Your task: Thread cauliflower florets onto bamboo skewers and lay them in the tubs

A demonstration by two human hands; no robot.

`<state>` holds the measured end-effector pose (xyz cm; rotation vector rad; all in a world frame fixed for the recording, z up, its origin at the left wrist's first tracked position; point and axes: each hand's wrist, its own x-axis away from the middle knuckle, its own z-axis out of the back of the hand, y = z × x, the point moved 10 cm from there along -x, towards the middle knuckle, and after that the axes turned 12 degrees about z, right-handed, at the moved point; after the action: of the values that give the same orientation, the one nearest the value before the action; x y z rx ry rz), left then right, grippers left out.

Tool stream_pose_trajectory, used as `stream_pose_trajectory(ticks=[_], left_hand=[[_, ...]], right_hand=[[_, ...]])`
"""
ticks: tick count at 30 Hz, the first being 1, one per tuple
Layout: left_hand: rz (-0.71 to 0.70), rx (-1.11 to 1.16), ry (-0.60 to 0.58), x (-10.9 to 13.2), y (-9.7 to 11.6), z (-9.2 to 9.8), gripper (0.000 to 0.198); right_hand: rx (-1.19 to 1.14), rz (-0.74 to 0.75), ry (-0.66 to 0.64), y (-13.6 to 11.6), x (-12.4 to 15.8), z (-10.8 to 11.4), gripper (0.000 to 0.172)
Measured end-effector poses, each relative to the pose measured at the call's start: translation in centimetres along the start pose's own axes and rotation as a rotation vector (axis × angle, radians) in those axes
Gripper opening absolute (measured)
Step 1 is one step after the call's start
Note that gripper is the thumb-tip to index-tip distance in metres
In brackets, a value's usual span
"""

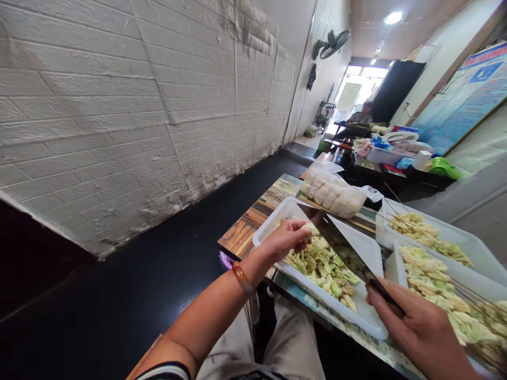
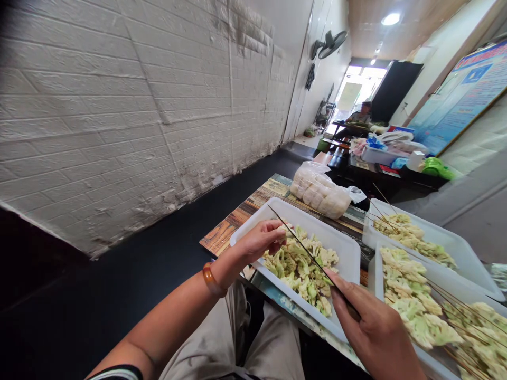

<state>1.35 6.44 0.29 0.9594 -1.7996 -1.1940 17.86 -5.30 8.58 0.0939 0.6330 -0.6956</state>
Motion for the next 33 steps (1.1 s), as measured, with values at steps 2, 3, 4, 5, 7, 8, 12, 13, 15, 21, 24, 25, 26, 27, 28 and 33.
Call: stream_pose_trajectory(ticks=[2, 3, 4, 5, 7, 8, 12, 13, 15, 21, 24, 25, 26, 27, 28, 33], left_hand=[[-0.008, -0.010, 0.006, 0.0, 0.1, 0.0, 0.023], [-0.010, -0.014, 0.009, 0.0, 0.1, 0.0, 0.022], [-0.008, -0.015, 0.013, 0.1, 0.1, 0.0, 0.022], [-0.004, -0.016, 0.017, 0.1, 0.1, 0.0, 0.021], [0.003, -0.017, 0.025, 0.2, 0.2, -0.2, 0.019], [0.004, -0.017, 0.027, 0.3, 0.3, -0.2, 0.018], [0.004, -0.016, 0.011, 0.4, 0.3, -0.5, 0.019], [0.005, -0.022, -0.003, 0.4, 0.3, -0.7, 0.021], [0.003, -0.037, -0.033, 0.4, 0.3, -0.9, 0.024], [-0.006, -0.012, -0.016, 0.6, 0.5, -0.7, 0.035], [0.002, -0.072, 0.016, 0.5, 0.4, -0.5, 0.053], [0.007, -0.099, 0.029, 0.4, 0.3, -0.5, 0.055], [0.010, -0.126, 0.040, 0.4, 0.2, -0.4, 0.056], [0.009, -0.150, 0.047, 0.4, 0.2, -0.5, 0.056], [0.006, -0.166, 0.048, 0.4, 0.2, -0.5, 0.056], [-0.045, -0.175, 0.013, 0.8, 1.0, -1.2, 0.051]], right_hand=[[0.008, 0.031, 0.007, -0.2, -0.2, 0.1, 0.037], [0.015, 0.046, 0.009, -0.3, -0.3, 0.1, 0.037], [0.023, 0.058, 0.008, -0.4, -0.4, 0.1, 0.038], [0.030, 0.067, 0.004, -0.5, -0.5, 0.0, 0.038], [0.038, 0.089, -0.005, -0.7, -0.6, -0.2, 0.038], [0.041, 0.094, -0.007, -0.7, -0.7, -0.3, 0.038], [0.058, 0.089, -0.005, -0.5, -0.9, -0.8, 0.037], [0.059, 0.089, -0.002, -0.5, -1.0, -0.9, 0.036], [0.045, 0.099, 0.000, -0.7, -1.2, -1.2, 0.036], [-0.016, -0.111, 0.093, 0.1, -1.0, 0.0, 0.026], [0.004, -0.317, 0.137, 1.6, -0.6, 0.8, 0.031], [0.011, -0.360, 0.134, 2.0, -0.8, 0.8, 0.032], [0.019, -0.394, 0.136, 2.4, -1.0, 0.7, 0.033], [0.022, -0.417, 0.140, 2.8, -1.4, 0.6, 0.036], [0.015, -0.436, 0.147, 3.2, -1.9, 0.3, 0.038], [-0.177, -0.498, 0.142, 4.8, -4.0, -1.8, 0.041]])
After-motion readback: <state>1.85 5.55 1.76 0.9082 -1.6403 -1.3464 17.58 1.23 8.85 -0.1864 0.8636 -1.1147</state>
